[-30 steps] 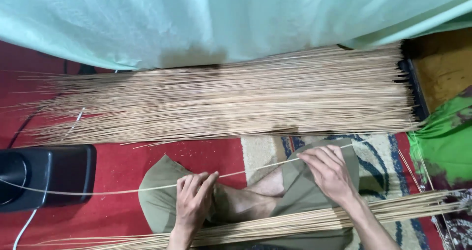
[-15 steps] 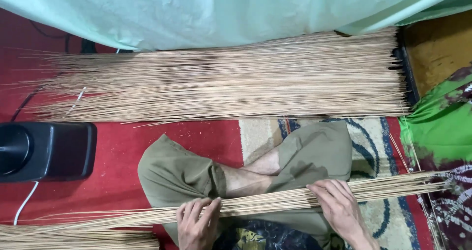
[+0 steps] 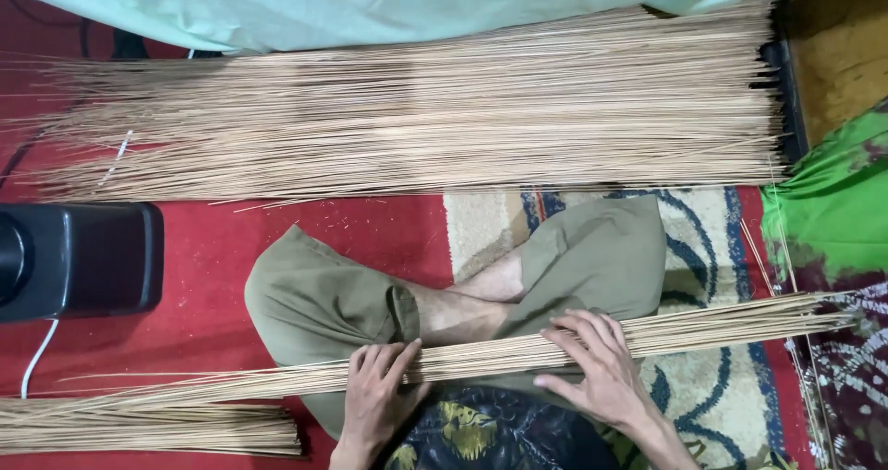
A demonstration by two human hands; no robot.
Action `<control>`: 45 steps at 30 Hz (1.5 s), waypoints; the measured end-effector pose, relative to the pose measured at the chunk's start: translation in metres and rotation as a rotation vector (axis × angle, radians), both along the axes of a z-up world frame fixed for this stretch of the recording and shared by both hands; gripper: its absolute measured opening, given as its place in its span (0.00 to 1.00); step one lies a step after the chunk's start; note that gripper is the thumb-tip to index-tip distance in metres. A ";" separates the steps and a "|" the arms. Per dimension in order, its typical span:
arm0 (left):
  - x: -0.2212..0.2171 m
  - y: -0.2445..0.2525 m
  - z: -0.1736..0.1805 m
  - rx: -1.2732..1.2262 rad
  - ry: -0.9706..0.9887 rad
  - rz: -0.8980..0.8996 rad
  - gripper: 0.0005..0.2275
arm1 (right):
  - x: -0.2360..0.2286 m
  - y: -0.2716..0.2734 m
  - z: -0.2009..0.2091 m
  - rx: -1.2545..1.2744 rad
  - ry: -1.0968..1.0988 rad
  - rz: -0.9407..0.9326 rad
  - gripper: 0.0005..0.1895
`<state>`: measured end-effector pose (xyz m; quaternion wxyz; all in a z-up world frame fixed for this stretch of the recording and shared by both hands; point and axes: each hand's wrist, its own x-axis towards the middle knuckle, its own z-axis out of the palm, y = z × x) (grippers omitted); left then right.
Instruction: The person is sorting and organizing long rattan sticks, picking up small bundles and arranging them into a flat layer on the floor.
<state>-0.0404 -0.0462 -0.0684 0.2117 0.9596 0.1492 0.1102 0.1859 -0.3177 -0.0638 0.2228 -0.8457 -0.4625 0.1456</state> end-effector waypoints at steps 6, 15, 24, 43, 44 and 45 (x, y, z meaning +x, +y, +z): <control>0.008 0.007 0.015 -0.007 -0.040 -0.015 0.17 | -0.001 0.014 0.003 0.077 -0.005 0.060 0.20; 0.051 0.034 0.041 -0.332 0.253 0.009 0.44 | 0.034 0.039 -0.008 -0.014 0.247 -0.018 0.31; 0.176 0.136 -0.026 -0.331 0.152 0.112 0.13 | 0.180 0.129 -0.077 0.104 0.125 -0.223 0.11; 0.251 0.178 -0.155 -0.020 -0.141 0.111 0.08 | 0.240 0.176 -0.134 0.104 -0.121 -0.293 0.07; 0.251 0.180 -0.156 -0.027 -0.135 0.114 0.08 | 0.240 0.176 -0.137 0.061 -0.156 -0.286 0.05; 0.251 0.181 -0.156 -0.034 -0.130 0.116 0.08 | 0.240 0.176 -0.139 0.018 -0.191 -0.280 0.03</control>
